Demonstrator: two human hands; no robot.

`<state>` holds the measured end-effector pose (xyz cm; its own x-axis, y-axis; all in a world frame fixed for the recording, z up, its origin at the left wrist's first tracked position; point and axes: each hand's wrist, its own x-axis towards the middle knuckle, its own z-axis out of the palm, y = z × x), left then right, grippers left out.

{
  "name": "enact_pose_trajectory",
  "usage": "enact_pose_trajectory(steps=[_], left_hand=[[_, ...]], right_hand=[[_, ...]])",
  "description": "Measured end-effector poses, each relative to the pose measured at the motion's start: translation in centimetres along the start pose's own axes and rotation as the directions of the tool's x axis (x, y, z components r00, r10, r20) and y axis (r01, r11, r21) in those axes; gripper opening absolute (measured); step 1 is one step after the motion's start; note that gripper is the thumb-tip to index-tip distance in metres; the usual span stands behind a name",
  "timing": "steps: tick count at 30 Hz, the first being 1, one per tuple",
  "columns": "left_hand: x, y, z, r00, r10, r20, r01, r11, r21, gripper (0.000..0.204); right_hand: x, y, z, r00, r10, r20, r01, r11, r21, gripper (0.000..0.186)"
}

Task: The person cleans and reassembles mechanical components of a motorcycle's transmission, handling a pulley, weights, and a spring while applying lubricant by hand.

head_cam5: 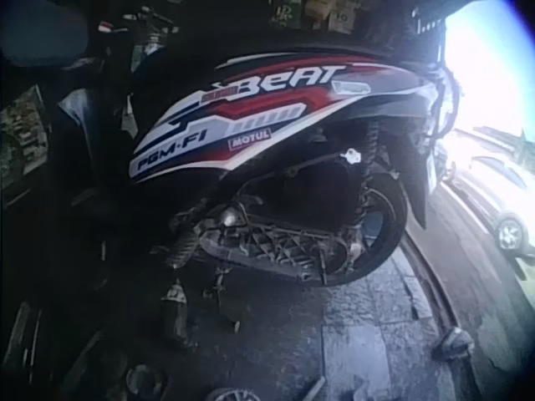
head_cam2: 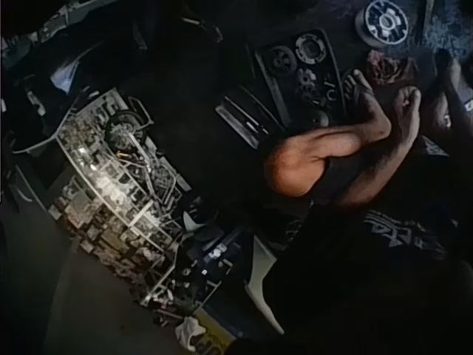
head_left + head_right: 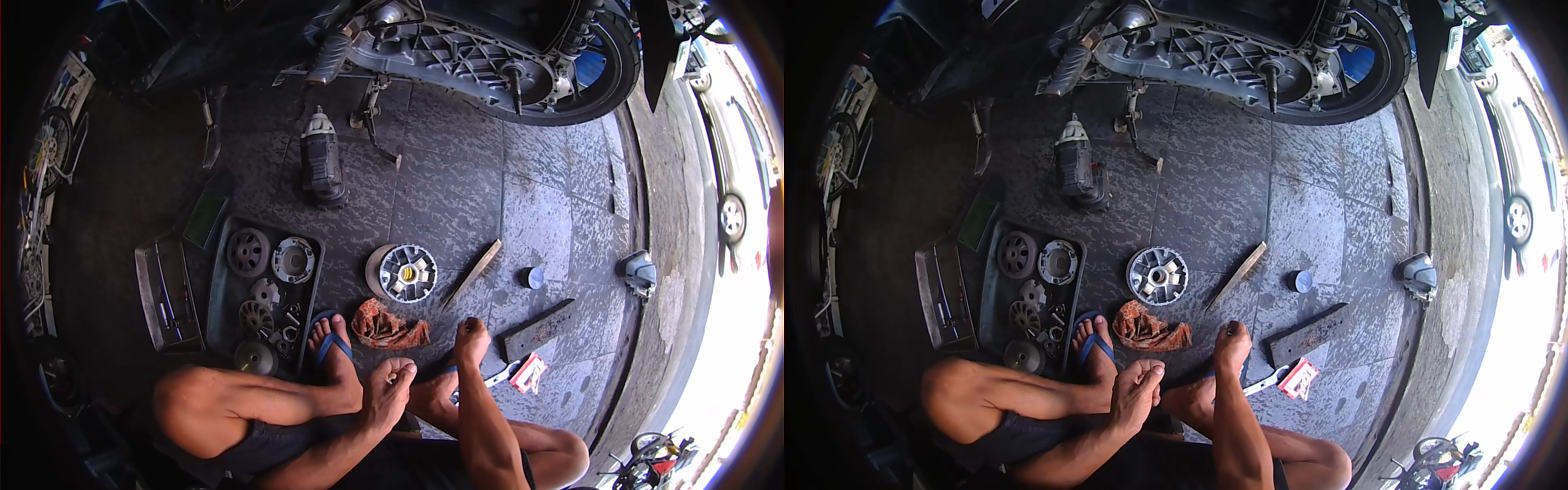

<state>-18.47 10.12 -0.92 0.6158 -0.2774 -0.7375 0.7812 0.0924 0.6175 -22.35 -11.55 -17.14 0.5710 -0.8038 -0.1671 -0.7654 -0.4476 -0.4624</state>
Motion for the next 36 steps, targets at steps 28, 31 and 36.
enact_pose_trajectory(steps=[28, 31, 36], left_hand=[[-1.3, 3.5, -0.7, 0.987, 0.161, 0.013, -0.153, 0.959, -0.238, 0.017], [-2.3, 4.1, -0.6, 0.979, 0.200, 0.048, -0.182, 0.950, -0.255, 0.017], [-3.1, 4.7, -1.2, 0.940, 0.338, 0.052, -0.324, 0.929, -0.176, 0.016]], right_hand=[[-7.7, -13.9, -11.9, 0.635, -0.485, 0.601, -0.761, -0.259, 0.595, 0.023], [-9.6, -14.5, -13.3, 0.640, -0.547, 0.540, -0.740, -0.249, 0.624, 0.025], [-10.9, -15.6, -14.4, 0.615, -0.550, 0.565, -0.745, -0.171, 0.645, 0.023]])
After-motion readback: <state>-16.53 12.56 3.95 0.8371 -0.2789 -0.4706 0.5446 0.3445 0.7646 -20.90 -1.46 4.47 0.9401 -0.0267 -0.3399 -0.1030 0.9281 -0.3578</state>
